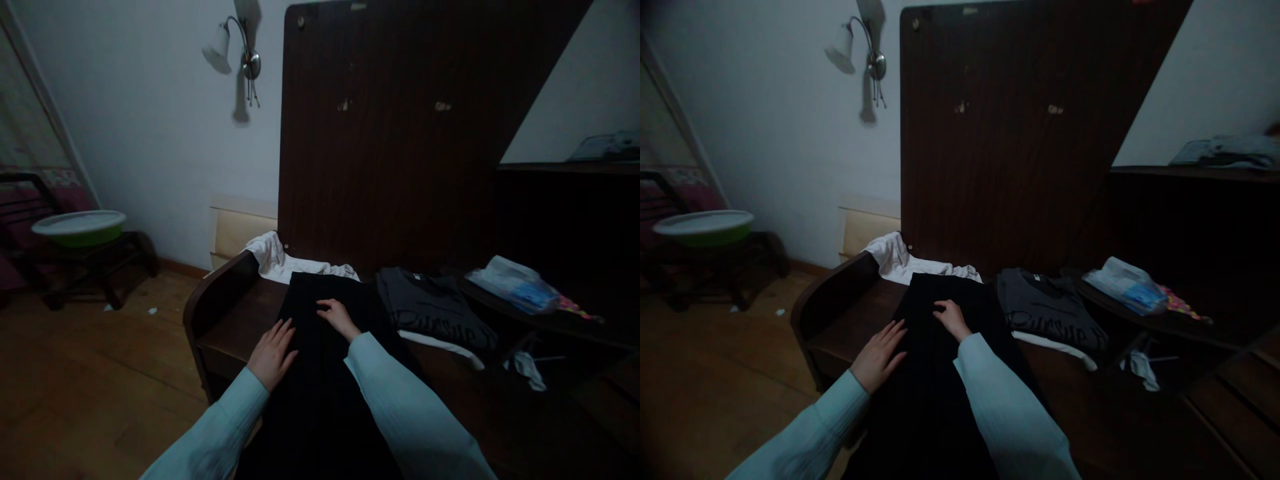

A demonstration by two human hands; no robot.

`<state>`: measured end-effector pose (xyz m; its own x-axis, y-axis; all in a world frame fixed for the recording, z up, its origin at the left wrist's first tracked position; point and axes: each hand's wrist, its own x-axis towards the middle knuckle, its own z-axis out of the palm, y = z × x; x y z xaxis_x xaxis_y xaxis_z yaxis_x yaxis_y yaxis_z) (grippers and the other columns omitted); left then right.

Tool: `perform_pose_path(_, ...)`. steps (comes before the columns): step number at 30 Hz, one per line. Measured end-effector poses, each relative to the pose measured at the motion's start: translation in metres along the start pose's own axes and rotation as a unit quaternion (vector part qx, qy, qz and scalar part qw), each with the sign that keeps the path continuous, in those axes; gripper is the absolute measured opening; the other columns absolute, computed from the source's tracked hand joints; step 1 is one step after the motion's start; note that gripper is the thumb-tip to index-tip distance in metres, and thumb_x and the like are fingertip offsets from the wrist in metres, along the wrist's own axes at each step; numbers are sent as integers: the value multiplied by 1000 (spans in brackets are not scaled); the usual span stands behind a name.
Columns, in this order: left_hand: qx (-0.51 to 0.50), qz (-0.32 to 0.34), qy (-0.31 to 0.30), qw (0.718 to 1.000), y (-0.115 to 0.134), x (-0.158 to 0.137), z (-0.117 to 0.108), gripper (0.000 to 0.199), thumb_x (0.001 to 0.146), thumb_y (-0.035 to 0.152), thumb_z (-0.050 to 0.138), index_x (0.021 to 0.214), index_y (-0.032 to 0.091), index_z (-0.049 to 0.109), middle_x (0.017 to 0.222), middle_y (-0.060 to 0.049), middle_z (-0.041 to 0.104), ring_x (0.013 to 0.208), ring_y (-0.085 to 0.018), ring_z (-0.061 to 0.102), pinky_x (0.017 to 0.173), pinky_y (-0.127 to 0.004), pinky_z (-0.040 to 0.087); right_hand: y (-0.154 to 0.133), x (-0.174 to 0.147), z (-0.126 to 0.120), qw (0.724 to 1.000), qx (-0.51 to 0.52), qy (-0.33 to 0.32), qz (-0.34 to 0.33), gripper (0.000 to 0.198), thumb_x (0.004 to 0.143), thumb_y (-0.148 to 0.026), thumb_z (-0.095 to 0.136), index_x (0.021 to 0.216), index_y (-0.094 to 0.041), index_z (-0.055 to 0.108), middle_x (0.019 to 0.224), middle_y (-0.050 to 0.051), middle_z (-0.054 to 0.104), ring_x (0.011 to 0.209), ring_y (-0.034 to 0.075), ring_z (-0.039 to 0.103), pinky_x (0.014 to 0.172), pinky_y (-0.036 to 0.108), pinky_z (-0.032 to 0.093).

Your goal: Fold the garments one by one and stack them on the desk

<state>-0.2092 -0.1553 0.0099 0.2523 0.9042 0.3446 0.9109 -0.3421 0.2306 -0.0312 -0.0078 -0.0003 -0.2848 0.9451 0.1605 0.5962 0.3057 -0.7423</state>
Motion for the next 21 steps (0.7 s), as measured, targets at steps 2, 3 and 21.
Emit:
perform_pose_path(2,9,-16,-19,1000,-9,3,10,41,80,27,43,118,13,47,131,-13,41,123,-27,33,95,-43,36,1,0,0,1000,8,-1,2,29,65,-16,60,93,-17,66,93,6,60,73,14,58,70,28,46)
perform_pose_path(3,9,-17,-26,999,-13,3,13,42,80,24,41,120,13,45,132,-13,41,123,-26,32,95,-43,36,0,0,0,1000,13,-2,3,29,65,-16,60,94,-17,65,94,6,60,73,14,58,70,28,46)
perform_pose_path(21,63,-41,-174,982,-20,9,-20,60,70,1,35,126,23,40,137,-5,34,126,-20,28,96,-42,33,9,-25,-96,998,38,38,45,30,71,-23,56,99,-14,57,87,6,64,76,14,60,72,26,45)
